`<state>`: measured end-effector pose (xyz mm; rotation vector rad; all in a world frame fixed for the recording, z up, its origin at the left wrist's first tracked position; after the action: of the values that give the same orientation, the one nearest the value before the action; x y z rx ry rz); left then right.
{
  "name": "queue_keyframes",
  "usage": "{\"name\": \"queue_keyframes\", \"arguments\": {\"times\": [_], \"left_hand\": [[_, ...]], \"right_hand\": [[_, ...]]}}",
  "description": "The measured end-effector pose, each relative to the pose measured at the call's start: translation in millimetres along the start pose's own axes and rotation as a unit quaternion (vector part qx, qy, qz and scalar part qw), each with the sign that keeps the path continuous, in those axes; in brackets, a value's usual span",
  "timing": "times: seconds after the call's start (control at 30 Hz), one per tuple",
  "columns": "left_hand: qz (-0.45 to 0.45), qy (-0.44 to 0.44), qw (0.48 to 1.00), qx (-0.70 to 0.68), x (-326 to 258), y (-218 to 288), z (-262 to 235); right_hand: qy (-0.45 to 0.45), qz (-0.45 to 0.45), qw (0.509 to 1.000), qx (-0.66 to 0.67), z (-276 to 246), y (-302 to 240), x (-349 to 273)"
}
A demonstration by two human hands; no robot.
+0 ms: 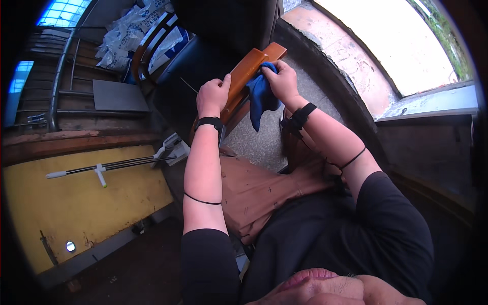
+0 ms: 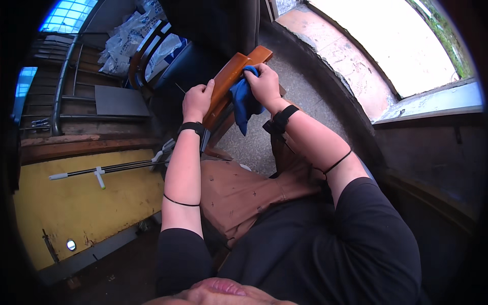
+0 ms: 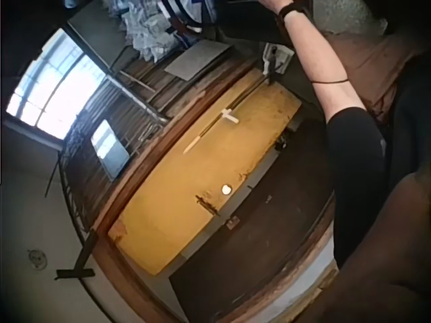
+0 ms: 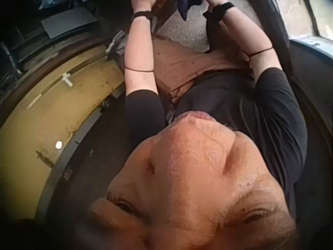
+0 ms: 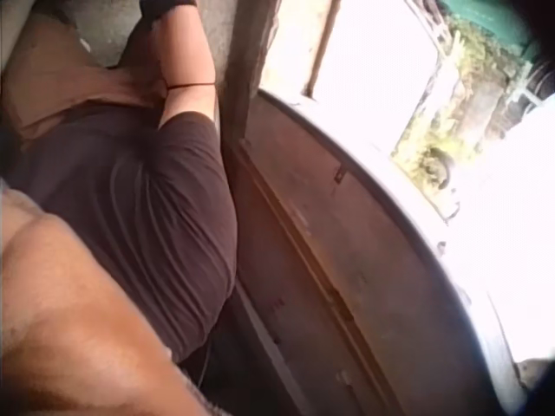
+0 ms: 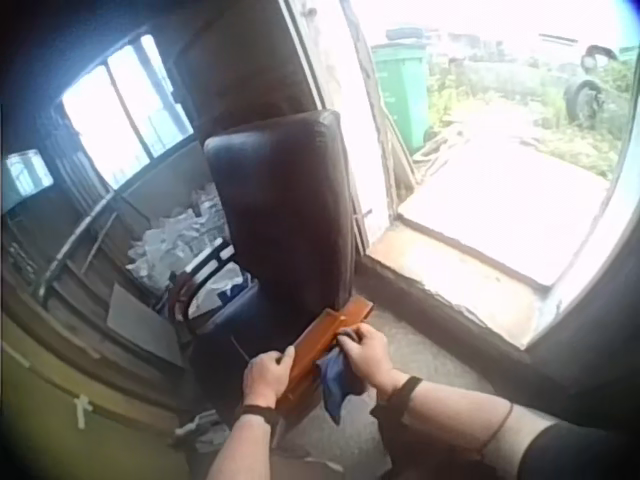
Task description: Cleaning and wiping the armrest and frame of a wooden chair using a blue cloth.
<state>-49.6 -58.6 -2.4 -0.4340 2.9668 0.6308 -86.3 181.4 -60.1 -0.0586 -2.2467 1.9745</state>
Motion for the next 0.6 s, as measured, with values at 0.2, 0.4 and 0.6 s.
{"name": "queue_keyframes", "arguments": {"times": [0.2, 0.4, 0.6], "left_hand": [[0.002, -0.002, 1.000, 0.009, 3.4, -2.7, 0.5], [0.013, 0.021, 1.000, 0.009, 3.0, -4.5, -2.8], [0.017, 0.014, 1.000, 0.013, 7.4, -1.2, 2.1]], "right_hand": [[0.014, -0.077, 0.995, -0.056, 7.7, -7.2, -6.0], [0.008, -0.070, 0.997, -0.032, 7.9, -5.4, -4.8], [-0.008, -0.154, 0.988, -0.025, 19.8, -11.6, -15.8]]}}
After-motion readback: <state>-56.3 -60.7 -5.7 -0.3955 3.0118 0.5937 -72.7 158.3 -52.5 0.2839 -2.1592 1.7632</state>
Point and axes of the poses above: each hand's wrist, its own x-axis towards the middle knuckle, its own z-axis out of the palm, y = z × x, the point moved 9 cm from there along x, towards the middle knuckle, and after that the axes turned 1 degree about -y, right-handed, at the moved point
